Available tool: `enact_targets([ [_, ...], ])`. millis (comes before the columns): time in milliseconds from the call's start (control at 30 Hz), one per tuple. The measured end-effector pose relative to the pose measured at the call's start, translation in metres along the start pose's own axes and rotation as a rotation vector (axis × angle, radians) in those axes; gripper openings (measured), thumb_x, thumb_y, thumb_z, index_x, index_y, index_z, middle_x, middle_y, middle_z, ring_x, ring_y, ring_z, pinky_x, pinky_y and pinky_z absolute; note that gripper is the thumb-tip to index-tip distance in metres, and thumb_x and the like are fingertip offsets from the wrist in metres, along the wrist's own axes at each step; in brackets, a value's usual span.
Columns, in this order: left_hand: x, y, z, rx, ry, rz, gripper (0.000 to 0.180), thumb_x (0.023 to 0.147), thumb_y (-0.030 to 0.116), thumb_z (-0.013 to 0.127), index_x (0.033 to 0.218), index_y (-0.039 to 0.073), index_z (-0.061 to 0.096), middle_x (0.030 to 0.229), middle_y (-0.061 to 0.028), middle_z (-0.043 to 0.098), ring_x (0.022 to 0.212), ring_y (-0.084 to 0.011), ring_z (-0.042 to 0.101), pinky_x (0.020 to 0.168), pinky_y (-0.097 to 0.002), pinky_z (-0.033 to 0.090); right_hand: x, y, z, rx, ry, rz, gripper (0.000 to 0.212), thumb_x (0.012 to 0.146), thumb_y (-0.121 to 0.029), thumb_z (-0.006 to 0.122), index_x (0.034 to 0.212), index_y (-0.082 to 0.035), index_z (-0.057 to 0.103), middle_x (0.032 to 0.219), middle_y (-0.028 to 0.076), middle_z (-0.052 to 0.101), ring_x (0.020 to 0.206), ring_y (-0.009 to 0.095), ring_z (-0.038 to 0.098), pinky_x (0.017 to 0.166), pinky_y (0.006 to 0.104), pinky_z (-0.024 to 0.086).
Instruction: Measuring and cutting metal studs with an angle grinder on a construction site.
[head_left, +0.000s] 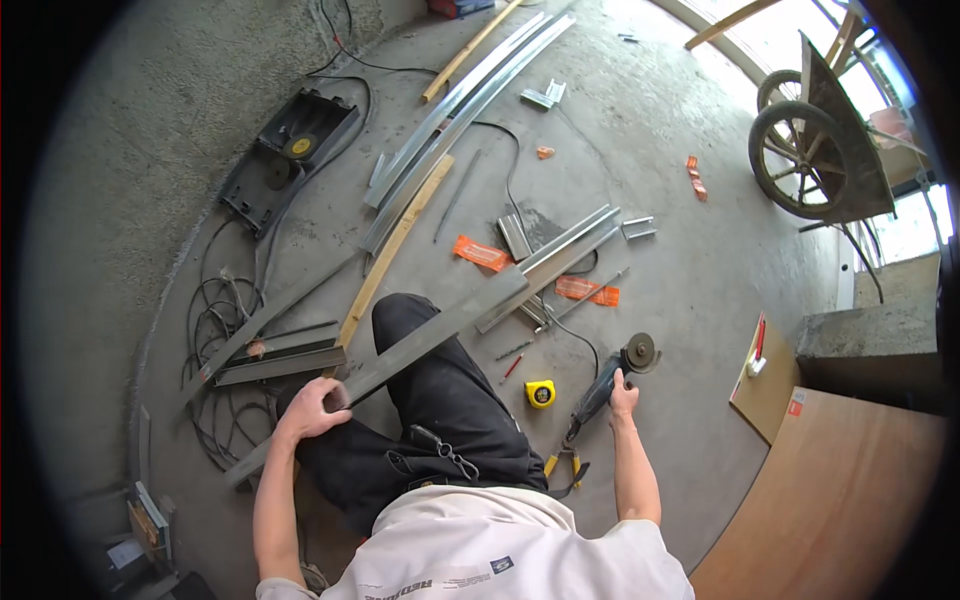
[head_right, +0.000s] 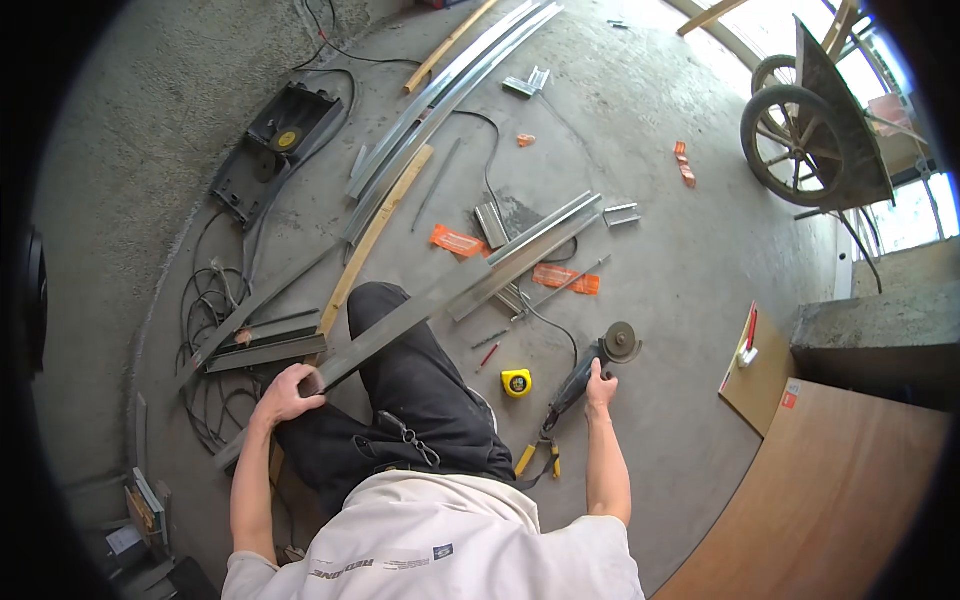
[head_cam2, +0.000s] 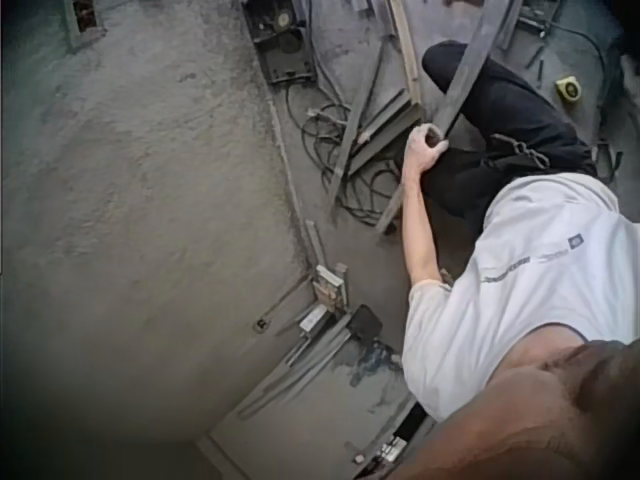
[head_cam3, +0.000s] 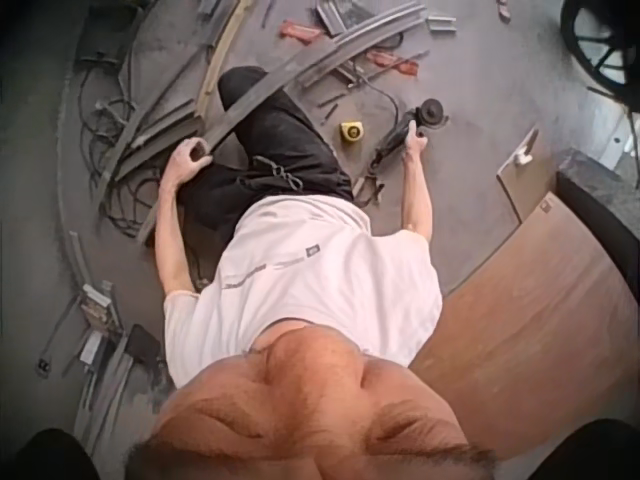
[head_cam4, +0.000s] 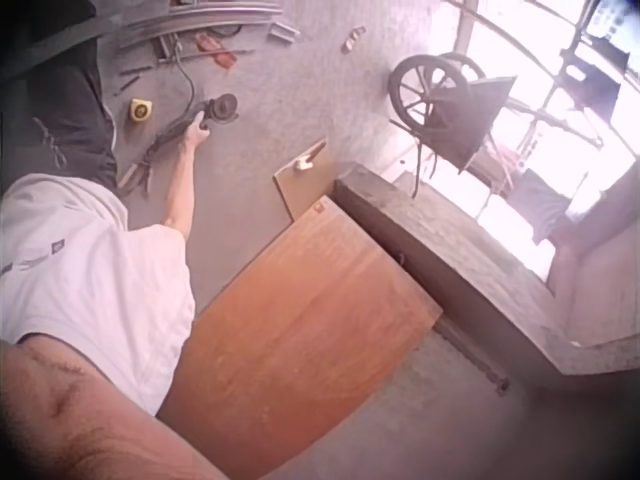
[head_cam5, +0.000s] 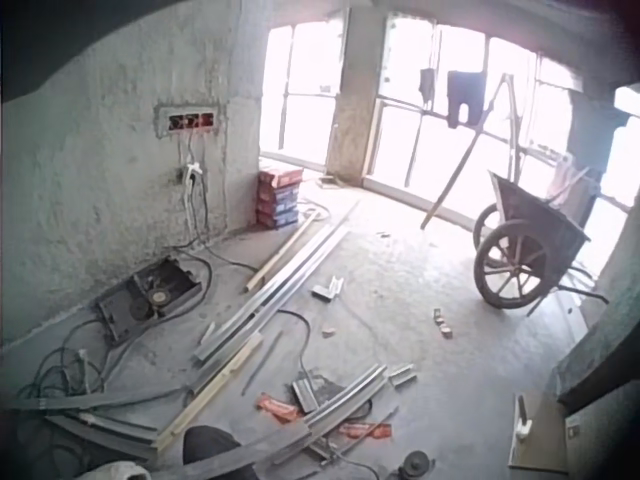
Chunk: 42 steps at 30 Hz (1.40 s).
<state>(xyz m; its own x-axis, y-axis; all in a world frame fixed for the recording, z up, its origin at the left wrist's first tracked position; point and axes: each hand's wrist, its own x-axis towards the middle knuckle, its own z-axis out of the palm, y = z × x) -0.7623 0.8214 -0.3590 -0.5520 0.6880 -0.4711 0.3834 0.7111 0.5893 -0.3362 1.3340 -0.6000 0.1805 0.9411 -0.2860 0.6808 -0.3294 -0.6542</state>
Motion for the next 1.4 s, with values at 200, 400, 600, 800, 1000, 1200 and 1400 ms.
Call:
enact_targets([
  [200, 0.072, 0.053, 0.033, 0.016, 0.125, 0.183, 0.061, 0.085, 0.057, 0.078, 0.103, -0.001, 0.066, 0.097, -0.0181, 0.063, 0.097, -0.0372, 0.063, 0.089, -0.0453, 0.053, 0.007, -0.014, 0.018, 0.033, -0.23, 0.08, 0.069, 0.088, -0.047, 0.084, 0.119, 0.012, 0.069, 0.118, 0.022, 0.074, 0.104, 0.031, 0.071, 0.094, 0.0435, 0.053],
  [400, 0.096, 0.094, 0.062, 0.244, 0.393, 0.22, 0.074, 0.086, 0.075, 0.069, 0.101, 0.002, 0.064, 0.1, -0.0149, 0.059, 0.102, -0.0348, 0.06, 0.089, -0.0478, 0.052, 0.024, 0.001, 0.01, 0.204, -0.371, 0.224, 0.069, 0.084, -0.041, 0.09, 0.12, 0.014, 0.069, 0.116, 0.016, 0.074, 0.101, 0.026, 0.069, 0.093, 0.0414, 0.054],
  [600, 0.1, 0.11, 0.067, 0.117, 0.408, 0.196, 0.073, 0.08, 0.075, 0.072, 0.109, 0.008, 0.069, 0.104, -0.0101, 0.054, 0.105, -0.031, 0.058, 0.088, -0.0463, 0.054, 0.021, -0.007, 0.015, 0.205, -0.375, 0.236, 0.072, 0.081, -0.041, 0.092, 0.119, 0.014, 0.067, 0.113, 0.016, 0.072, 0.095, 0.026, 0.069, 0.088, 0.0413, 0.056],
  [800, 0.1, 0.099, 0.072, 0.112, 0.425, 0.207, 0.07, 0.078, 0.07, 0.077, 0.118, 0.013, 0.072, 0.103, -0.0081, 0.052, 0.105, -0.028, 0.057, 0.087, -0.0443, 0.054, 0.022, -0.004, 0.019, 0.167, -0.338, 0.221, 0.075, 0.079, -0.043, 0.091, 0.121, 0.013, 0.064, 0.109, 0.015, 0.071, 0.089, 0.027, 0.07, 0.08, 0.0432, 0.057],
  [1000, 0.103, 0.089, 0.075, 0.101, 0.451, 0.233, 0.069, 0.077, 0.067, 0.079, 0.121, 0.015, 0.073, 0.106, -0.0072, 0.056, 0.107, -0.0293, 0.058, 0.092, -0.0453, 0.053, 0.029, -0.016, 0.019, 0.156, -0.354, 0.248, 0.056, 0.077, -0.034, 0.087, 0.108, 0.008, 0.067, 0.096, 0.011, 0.07, 0.081, 0.025, 0.069, 0.076, 0.042, 0.057],
  [1200, 0.098, 0.085, 0.07, 0.091, 0.442, 0.235, 0.068, 0.077, 0.067, 0.078, 0.12, 0.014, 0.073, 0.104, -0.0079, 0.057, 0.109, -0.03, 0.058, 0.091, -0.0451, 0.053, 0.021, -0.028, 0.004, 0.252, -0.512, 0.361, 0.03, 0.079, -0.025, 0.081, 0.089, -0.002, 0.065, 0.078, 0.007, 0.064, 0.068, 0.025, 0.066, 0.062, 0.043, 0.056],
  [1400, 0.103, 0.064, 0.055, 0.041, 0.377, 0.388, 0.059, 0.086, 0.064, 0.073, 0.113, 0.011, 0.073, 0.097, -0.0086, 0.066, 0.099, -0.0338, 0.065, 0.085, -0.0472, 0.054, -0.034, -0.057, -0.037, 0.468, -0.688, 0.371, 0.03, 0.086, -0.023, 0.079, 0.097, 0.0, 0.063, 0.08, 0.011, 0.066, 0.068, 0.029, 0.07, 0.063, 0.0486, 0.063],
])
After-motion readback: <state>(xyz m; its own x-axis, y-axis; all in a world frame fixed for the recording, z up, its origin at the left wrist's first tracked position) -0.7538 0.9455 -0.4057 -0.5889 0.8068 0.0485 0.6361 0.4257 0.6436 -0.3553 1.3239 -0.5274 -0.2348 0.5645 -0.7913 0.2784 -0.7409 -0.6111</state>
